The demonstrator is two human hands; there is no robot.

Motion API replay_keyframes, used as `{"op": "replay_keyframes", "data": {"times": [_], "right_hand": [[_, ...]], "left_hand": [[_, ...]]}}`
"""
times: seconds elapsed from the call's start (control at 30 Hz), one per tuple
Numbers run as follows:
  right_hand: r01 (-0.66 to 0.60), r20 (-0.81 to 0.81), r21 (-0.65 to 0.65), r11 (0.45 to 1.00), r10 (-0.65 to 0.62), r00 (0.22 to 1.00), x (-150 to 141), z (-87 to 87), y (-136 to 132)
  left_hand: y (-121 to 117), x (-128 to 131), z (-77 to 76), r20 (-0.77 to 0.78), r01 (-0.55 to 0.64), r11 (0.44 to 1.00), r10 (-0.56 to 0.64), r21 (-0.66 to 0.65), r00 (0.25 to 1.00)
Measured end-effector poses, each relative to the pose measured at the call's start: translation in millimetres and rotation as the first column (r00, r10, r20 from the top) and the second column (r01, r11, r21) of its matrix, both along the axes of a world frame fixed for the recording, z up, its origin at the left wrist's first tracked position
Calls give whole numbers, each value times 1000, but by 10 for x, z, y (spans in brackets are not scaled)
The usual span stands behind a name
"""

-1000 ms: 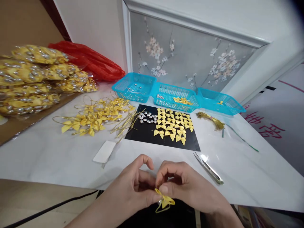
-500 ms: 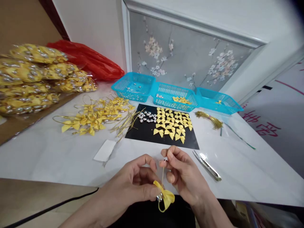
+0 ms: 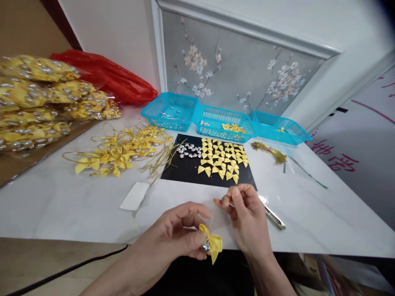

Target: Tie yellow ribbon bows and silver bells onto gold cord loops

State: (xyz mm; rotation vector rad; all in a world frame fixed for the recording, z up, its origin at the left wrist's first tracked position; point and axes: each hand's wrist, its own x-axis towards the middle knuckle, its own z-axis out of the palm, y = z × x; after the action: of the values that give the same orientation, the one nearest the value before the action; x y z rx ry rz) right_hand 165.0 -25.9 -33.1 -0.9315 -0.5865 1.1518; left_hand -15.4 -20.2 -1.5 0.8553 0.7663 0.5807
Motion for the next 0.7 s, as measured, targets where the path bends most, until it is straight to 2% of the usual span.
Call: {"op": "replay_keyframes", "data": {"times": [0.17,0.33,0.47,0.57,0.7], "right_hand": [[-40,-16,-13,999,40,999,-23,10,-42],[-112,-157,-75,991,99,983,2,75,0],[-160,-227,-103,982,134,965,-12,49,40],[-173,-214,-91,981,151,965,-66,3,28],[-147,-159,-54,988,137,978,-80,-46,-11]], "left_hand": [[-40,-5,28,-51,-10,997,14,76,999],[-47,-9,31,-136,3,990,17,142,991],[-26,-9,63,-241,55,961,13,272,970],[-13,-19,90,-317,96,923,29,372,948],[-5,-30,96,-315,85,910,52,405,948]]}}
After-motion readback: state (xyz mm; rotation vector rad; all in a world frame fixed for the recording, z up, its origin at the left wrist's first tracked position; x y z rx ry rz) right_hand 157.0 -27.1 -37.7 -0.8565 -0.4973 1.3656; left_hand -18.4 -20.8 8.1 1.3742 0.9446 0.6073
